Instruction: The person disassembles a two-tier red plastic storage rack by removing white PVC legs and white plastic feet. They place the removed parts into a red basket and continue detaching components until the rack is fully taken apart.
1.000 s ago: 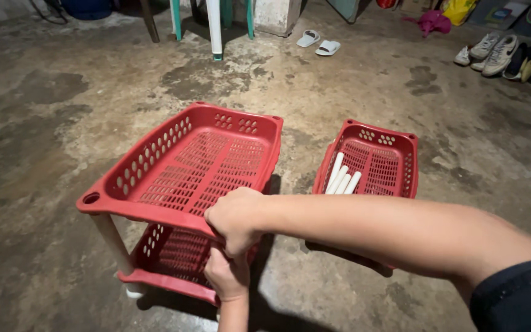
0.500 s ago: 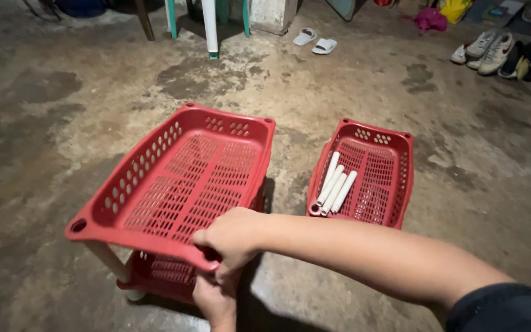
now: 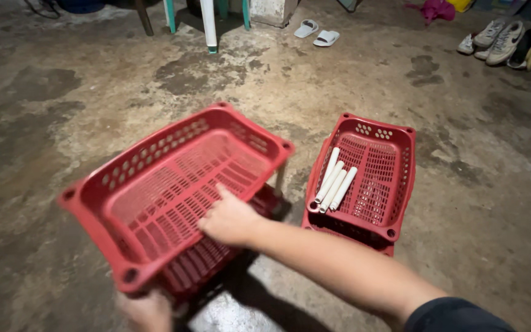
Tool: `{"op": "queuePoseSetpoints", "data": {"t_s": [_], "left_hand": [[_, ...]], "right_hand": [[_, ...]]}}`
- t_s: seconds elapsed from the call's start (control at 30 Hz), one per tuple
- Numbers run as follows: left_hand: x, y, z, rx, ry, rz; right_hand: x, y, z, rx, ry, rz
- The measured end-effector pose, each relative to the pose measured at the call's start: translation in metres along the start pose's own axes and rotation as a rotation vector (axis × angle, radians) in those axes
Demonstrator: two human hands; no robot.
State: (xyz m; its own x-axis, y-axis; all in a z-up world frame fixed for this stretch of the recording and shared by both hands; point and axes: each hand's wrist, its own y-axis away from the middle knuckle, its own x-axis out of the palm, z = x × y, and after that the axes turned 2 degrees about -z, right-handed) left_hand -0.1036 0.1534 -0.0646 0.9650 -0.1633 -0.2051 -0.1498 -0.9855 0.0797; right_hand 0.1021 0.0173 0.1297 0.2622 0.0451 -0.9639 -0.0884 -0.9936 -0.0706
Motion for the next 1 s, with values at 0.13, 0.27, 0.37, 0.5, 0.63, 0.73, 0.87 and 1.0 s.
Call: {"op": "queuePoseSetpoints", "data": {"t_s": [0.13, 0.27, 0.37, 0.5, 0.63, 0.73, 0.87, 1.0], "left_hand": [[-0.011, -0.044, -0.018, 0.440, -0.506, -0.149], [0.006, -0.027, -0.017, 0.419, -0.378, -0.221], [0.032, 0.004, -0.015, 0.415, -0.124, -0.167], [0.063, 0.006, -0.026, 0.341, -0.126, 0.021], [0.046, -0.046, -0.049, 0.437, -0.213, 0.061], [0.036, -0.044, -0.057, 0.375, -0.182, 0.299], [0.069, 0.042, -0.056, 0.448, -0.159, 0.547], [0.107, 0.113, -0.054, 0.471, -0.056, 0.774]], "right_hand": [[-0.012, -0.003, 0.016, 0.058, -0.223, -0.121], [-0.018, 0.027, -0.016, 0.186, -0.233, -0.032], [-0.012, 0.053, -0.045, 0.304, -0.130, 0.333], [0.007, 0.057, -0.050, 0.268, -0.080, 0.254], [0.019, 0.034, -0.023, 0.254, -0.103, 0.238], [0.014, 0.017, -0.002, 0.274, -0.178, 0.115], [-0.005, 0.012, 0.003, 0.356, -0.391, 0.075], [-0.018, 0.046, -0.012, 0.268, -0.376, 0.177]]}}
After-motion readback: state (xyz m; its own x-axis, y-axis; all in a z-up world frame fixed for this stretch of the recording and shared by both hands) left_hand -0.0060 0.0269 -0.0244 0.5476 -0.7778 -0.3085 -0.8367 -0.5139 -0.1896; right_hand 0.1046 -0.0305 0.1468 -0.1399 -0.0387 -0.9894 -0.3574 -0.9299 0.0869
